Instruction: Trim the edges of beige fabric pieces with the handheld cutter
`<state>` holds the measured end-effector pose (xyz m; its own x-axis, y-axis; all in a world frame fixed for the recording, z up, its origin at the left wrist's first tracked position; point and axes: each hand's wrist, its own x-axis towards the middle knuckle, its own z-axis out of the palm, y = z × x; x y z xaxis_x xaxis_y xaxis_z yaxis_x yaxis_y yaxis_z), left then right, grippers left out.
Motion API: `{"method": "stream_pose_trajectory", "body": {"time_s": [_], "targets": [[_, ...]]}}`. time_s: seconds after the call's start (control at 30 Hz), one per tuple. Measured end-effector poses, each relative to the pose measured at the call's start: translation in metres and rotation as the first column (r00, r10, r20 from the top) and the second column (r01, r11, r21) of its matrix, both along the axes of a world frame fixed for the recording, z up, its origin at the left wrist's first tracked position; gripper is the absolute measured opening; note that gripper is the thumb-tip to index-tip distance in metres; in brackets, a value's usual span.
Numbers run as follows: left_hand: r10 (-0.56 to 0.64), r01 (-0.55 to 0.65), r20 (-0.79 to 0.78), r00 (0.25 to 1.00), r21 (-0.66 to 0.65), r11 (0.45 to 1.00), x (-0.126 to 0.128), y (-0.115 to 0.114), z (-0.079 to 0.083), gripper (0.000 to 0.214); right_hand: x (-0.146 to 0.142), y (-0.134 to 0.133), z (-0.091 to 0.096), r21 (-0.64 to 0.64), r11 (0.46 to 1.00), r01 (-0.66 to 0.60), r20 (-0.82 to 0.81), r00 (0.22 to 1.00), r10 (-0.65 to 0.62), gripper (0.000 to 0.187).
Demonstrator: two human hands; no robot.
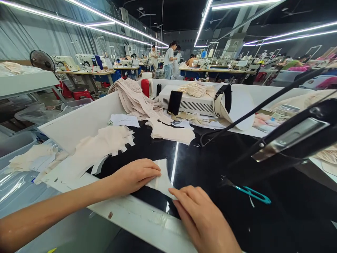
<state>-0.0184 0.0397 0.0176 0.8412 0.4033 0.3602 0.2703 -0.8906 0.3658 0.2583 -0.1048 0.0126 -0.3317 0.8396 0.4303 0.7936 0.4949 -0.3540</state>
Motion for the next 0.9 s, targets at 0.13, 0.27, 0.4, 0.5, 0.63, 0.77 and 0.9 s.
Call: {"method": "stream_pose_trajectory", "body": {"time_s": [0.13, 0.27, 0.4, 0.5, 0.63, 0.77, 0.9], "targets": [[-0.01, 0.01, -0.014, 1.0, 0.031, 0.999, 0.0, -0.001, -0.004, 0.026, -0.037, 0.021, -0.005, 0.076, 0.996, -0.046, 0.08, 0.996, 0.04, 0.031], [0.01, -0.01, -0.02, 1.0, 0.015, 1.0, 0.002, -0.001, -0.007, 0.027, -0.046, 0.035, -0.016, 0.061, 0.998, -0.028, 0.105, 0.994, 0.022, 0.028], [0.005, -0.005, 0.0, 1.0, -0.009, 1.0, 0.003, -0.001, -0.009, 0.027, -0.046, 0.037, -0.019, 0.01, 0.999, -0.038, 0.059, 0.998, 0.037, 0.027], [-0.002, 0.002, 0.019, 1.0, -0.011, 1.0, 0.003, -0.001, -0.011, 0.027, -0.046, 0.031, -0.018, -0.037, 0.998, -0.044, -0.074, 0.996, 0.042, 0.031], [-0.008, 0.008, 0.026, 1.0, -0.022, 1.0, 0.003, -0.002, -0.011, 0.027, -0.037, 0.013, -0.012, -0.118, 0.993, 0.006, -0.209, 0.978, -0.031, 0.037], [0.022, -0.017, 0.064, 0.998, -0.08, 0.997, -0.002, -0.006, -0.003, 0.029, -0.027, -0.004, -0.007, -0.235, 0.97, 0.067, -0.251, 0.96, -0.127, 0.035], [0.019, -0.017, 0.015, 1.0, -0.114, 0.993, -0.007, -0.009, 0.007, 0.025, -0.024, -0.006, -0.007, -0.134, 0.986, 0.095, -0.218, 0.968, -0.123, 0.032]]}}
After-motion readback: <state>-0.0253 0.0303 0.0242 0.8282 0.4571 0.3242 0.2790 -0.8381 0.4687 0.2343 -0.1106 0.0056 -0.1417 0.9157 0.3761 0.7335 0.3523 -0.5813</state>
